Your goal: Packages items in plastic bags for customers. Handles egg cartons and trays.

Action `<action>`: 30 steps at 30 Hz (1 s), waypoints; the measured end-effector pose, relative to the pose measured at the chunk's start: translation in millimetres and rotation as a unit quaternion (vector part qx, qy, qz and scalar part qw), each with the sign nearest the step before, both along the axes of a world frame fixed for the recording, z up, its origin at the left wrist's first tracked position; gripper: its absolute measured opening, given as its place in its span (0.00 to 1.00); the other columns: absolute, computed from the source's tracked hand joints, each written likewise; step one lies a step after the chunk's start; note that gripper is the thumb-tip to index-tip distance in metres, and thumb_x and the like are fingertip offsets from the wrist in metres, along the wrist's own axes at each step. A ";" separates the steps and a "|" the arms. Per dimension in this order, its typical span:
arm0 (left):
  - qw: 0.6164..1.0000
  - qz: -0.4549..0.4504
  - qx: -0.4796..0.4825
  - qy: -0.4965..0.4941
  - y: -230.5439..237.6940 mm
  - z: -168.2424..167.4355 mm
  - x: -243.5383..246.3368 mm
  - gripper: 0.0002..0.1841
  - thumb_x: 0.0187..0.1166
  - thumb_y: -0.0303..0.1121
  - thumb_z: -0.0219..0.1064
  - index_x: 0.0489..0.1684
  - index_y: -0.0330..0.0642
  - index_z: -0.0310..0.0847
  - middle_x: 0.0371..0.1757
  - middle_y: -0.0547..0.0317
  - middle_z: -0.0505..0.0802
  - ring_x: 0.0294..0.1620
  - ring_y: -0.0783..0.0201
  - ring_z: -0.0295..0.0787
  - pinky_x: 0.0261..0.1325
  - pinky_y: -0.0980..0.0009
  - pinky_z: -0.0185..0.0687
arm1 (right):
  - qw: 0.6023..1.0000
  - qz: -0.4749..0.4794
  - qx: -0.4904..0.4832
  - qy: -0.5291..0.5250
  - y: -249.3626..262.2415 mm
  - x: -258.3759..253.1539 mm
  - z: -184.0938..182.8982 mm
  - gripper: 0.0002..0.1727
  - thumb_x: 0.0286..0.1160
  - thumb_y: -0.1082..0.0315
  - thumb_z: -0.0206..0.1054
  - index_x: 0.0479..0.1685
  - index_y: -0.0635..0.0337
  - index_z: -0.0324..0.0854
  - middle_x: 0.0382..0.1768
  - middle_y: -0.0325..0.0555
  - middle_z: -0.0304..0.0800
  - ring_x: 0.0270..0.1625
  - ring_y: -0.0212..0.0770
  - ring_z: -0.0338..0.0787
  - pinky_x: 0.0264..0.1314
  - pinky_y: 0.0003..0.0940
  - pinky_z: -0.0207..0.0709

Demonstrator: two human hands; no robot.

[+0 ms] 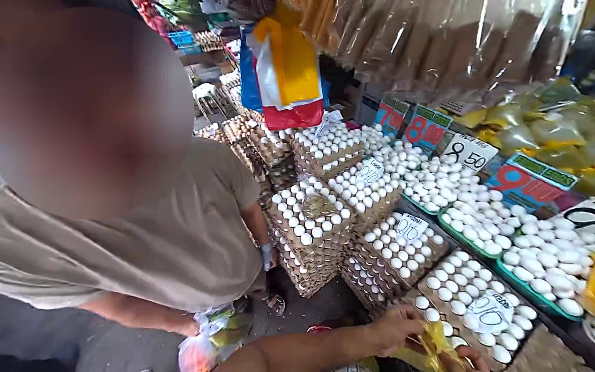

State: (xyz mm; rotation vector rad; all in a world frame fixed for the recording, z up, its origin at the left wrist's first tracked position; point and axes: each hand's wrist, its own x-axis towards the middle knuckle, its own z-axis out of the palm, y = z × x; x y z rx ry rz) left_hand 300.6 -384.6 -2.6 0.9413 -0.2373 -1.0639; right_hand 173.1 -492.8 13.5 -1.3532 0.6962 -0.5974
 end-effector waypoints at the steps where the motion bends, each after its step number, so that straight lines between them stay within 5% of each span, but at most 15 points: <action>1: 0.999 0.017 -0.007 0.033 -0.6 -0.8 2.2 0.02 0.84 0.25 0.54 0.44 0.42 0.70 0.39 0.56 0.89 0.39 0.59 0.90 0.46 0.57 0.89 | 0.999 -0.021 -0.009 0.035 -5.2 1.4 -9.9 0.16 0.61 0.84 0.67 0.46 0.60 0.73 0.29 0.35 0.87 0.29 0.30 0.89 0.32 0.32 0.88; 4: 0.998 -0.036 -0.045 0.023 -0.1 -5.2 3.4 0.07 0.79 0.28 0.56 0.50 0.46 0.71 0.37 0.58 0.87 0.35 0.63 0.86 0.40 0.64 0.85 | 0.987 -0.106 0.089 0.079 -23.0 2.5 -56.3 0.16 0.76 0.80 0.59 0.61 0.67 0.74 0.41 0.48 0.87 0.35 0.38 0.90 0.34 0.39 0.89; 6: 0.986 -0.111 -0.005 -0.124 -3.7 -11.9 2.0 0.18 0.77 0.30 0.66 0.64 0.41 0.69 0.42 0.53 0.89 0.37 0.63 0.88 0.40 0.65 0.85 | 0.964 -0.140 0.227 0.024 -28.8 1.4 -70.8 0.17 0.88 0.70 0.48 0.70 0.59 0.70 0.47 0.46 0.88 0.42 0.39 0.91 0.41 0.43 0.89; 8: 0.928 -0.157 0.123 -0.315 -9.8 -23.7 4.4 0.32 0.68 0.31 0.79 0.74 0.38 0.71 0.55 0.46 0.92 0.51 0.56 0.92 0.55 0.55 0.90 | 0.938 -0.163 0.304 -0.020 -26.7 0.5 -63.7 0.16 0.91 0.63 0.46 0.65 0.58 0.72 0.45 0.47 0.89 0.43 0.42 0.92 0.43 0.46 0.89; 10: 0.884 -0.135 0.214 -0.394 -17.5 -47.5 10.0 0.31 0.66 0.29 0.79 0.73 0.43 0.79 0.65 0.48 0.91 0.63 0.54 0.90 0.70 0.49 0.85 | 0.947 -0.145 0.288 -0.002 -19.9 -3.3 -46.1 0.15 0.90 0.65 0.47 0.60 0.61 0.76 0.41 0.48 0.90 0.39 0.41 0.92 0.40 0.44 0.90; 14: 0.944 0.024 0.189 -0.267 -26.5 -65.3 26.1 0.24 0.82 0.24 0.58 0.79 0.38 0.74 0.55 0.47 0.92 0.53 0.58 0.90 0.60 0.58 0.86 | 0.991 0.046 0.111 0.061 -18.8 -15.3 -48.3 0.23 0.66 0.73 0.65 0.65 0.64 0.81 0.47 0.52 0.92 0.43 0.43 0.91 0.42 0.41 0.87; 17: 0.983 0.007 0.128 -0.134 -29.1 -54.2 19.1 0.22 0.81 0.19 0.53 0.74 0.35 0.75 0.50 0.49 0.91 0.46 0.58 0.89 0.50 0.59 0.88 | 0.985 0.030 0.077 0.150 -19.7 -23.3 -74.8 0.26 0.59 0.70 0.81 0.62 0.63 0.84 0.52 0.53 0.93 0.50 0.45 0.94 0.52 0.45 0.91; 20: 0.975 -0.157 0.112 -0.109 -25.8 -46.8 -0.2 0.22 0.76 0.20 0.54 0.69 0.35 0.78 0.58 0.48 0.91 0.52 0.58 0.89 0.53 0.58 0.87 | 0.970 -0.096 0.174 0.138 -22.8 -32.6 -106.1 0.12 0.67 0.81 0.69 0.50 0.69 0.84 0.42 0.55 0.92 0.41 0.46 0.92 0.43 0.45 0.88; 24: 0.913 -0.280 0.152 -0.255 -21.3 -65.3 -10.1 0.29 0.71 0.31 0.74 0.74 0.38 0.73 0.63 0.47 0.89 0.60 0.57 0.89 0.65 0.56 0.86 | 0.911 -0.205 0.357 0.030 -16.2 -37.5 -104.2 0.16 0.88 0.71 0.49 0.63 0.68 0.77 0.47 0.59 0.91 0.48 0.49 0.93 0.52 0.51 0.89; 27: 0.878 -0.195 0.251 -0.358 -26.3 -94.5 4.2 0.26 0.67 0.29 0.76 0.68 0.42 0.82 0.61 0.50 0.92 0.58 0.57 0.91 0.65 0.52 0.87 | 0.920 -0.166 0.351 0.053 -0.3 -28.8 -83.7 0.18 0.88 0.71 0.49 0.67 0.66 0.77 0.49 0.57 0.92 0.49 0.48 0.93 0.53 0.49 0.89; 30: 0.937 -0.060 0.244 -0.243 -29.1 -108.1 22.2 0.21 0.80 0.22 0.60 0.72 0.36 0.79 0.61 0.47 0.91 0.56 0.58 0.90 0.62 0.57 0.86 | 0.952 -0.084 0.286 0.072 12.4 -23.9 -80.0 0.16 0.82 0.70 0.61 0.64 0.66 0.78 0.47 0.56 0.92 0.47 0.47 0.93 0.50 0.47 0.89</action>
